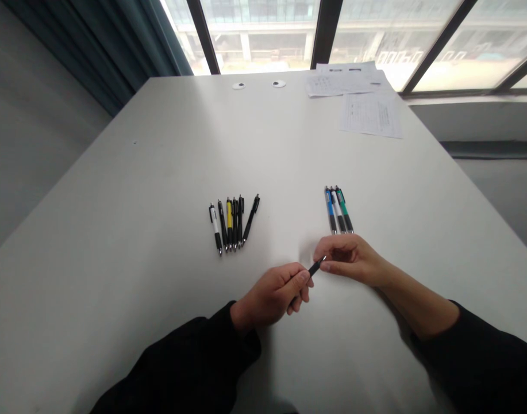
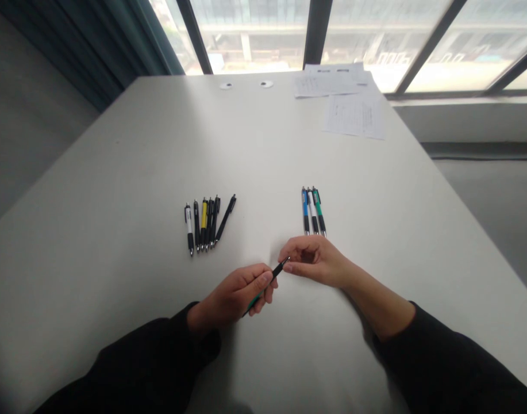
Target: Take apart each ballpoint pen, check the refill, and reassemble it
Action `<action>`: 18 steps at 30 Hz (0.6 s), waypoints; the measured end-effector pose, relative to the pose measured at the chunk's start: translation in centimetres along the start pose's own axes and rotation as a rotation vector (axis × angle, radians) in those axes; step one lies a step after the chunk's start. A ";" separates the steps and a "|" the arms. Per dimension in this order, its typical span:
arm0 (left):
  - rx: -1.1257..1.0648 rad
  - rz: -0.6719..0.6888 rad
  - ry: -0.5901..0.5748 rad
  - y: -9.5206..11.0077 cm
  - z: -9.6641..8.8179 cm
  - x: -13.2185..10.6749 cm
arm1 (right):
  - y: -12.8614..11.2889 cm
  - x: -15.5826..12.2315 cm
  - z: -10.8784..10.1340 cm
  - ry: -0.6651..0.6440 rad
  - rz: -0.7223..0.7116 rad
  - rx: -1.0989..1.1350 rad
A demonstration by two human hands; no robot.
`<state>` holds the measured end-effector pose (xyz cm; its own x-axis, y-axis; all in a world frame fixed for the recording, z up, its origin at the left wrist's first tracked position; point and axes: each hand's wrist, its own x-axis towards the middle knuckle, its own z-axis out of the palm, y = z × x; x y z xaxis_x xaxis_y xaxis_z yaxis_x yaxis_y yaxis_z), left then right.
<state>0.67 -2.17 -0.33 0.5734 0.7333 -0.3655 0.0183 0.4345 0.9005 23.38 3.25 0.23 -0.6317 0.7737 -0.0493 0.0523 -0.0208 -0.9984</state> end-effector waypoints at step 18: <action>-0.003 -0.004 0.009 0.0 0.0 0.0 | -0.1 0.0 0.2 0.018 -0.060 0.005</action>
<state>0.64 -2.13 -0.36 0.5659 0.7363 -0.3709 0.0181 0.4386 0.8985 23.24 3.17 0.32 -0.6197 0.7847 0.0115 0.0106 0.0230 -0.9997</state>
